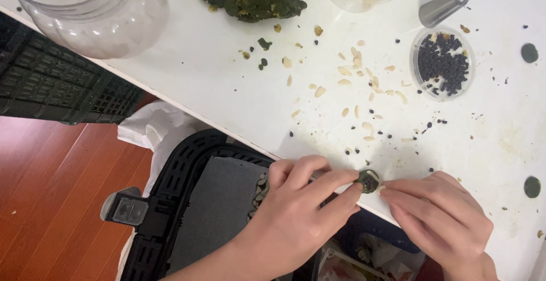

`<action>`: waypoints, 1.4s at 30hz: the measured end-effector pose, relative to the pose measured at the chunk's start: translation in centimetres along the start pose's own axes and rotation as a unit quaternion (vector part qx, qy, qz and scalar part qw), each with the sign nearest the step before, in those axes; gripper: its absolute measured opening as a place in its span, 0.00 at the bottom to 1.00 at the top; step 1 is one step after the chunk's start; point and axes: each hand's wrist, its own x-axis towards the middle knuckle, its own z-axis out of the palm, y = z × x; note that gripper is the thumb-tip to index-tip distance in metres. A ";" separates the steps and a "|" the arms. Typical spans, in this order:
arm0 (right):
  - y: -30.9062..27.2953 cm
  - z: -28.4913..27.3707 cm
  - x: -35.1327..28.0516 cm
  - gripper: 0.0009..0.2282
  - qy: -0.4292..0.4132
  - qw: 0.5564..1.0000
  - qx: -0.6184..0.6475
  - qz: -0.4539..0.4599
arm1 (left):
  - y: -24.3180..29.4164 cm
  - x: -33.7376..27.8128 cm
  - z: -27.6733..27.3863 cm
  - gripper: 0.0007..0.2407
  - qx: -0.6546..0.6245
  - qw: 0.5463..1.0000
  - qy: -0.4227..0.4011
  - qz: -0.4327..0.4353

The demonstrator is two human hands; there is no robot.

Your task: Preparing and assembling mung bean cakes by filling molds with green mung bean paste and topping them with nuts and seeds, then rolling out dough.

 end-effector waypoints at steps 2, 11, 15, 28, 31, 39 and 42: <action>-0.2 0.0 0.6 0.07 -0.003 1.000 -0.001 -0.005 | 0.0 0.2 0.0 0.11 0.005 1.000 0.000 0.001; -0.4 0.0 1.1 0.08 -0.019 1.000 0.003 -0.004 | 0.1 0.3 0.2 0.11 0.030 1.000 -0.003 0.006; -0.3 0.0 0.9 0.08 -0.030 1.000 -0.009 0.002 | 0.2 0.3 0.2 0.11 0.039 0.999 -0.001 0.006; 0.2 -0.5 -1.9 0.10 0.056 0.995 0.024 0.078 | -2.8 4.0 -1.9 0.14 0.070 0.997 0.044 0.009; 0.5 0.0 -2.9 0.09 0.084 0.990 0.026 0.106 | -4.6 7.7 -2.3 0.15 0.132 0.989 0.063 0.015; 1.6 0.6 -4.2 0.07 0.164 0.979 0.043 0.113 | -6.8 12.9 -1.0 0.02 0.245 0.969 0.015 0.040; 1.5 0.6 -4.3 0.08 0.161 0.979 0.035 0.122 | -7.5 12.4 -1.0 0.06 0.240 0.962 0.070 0.105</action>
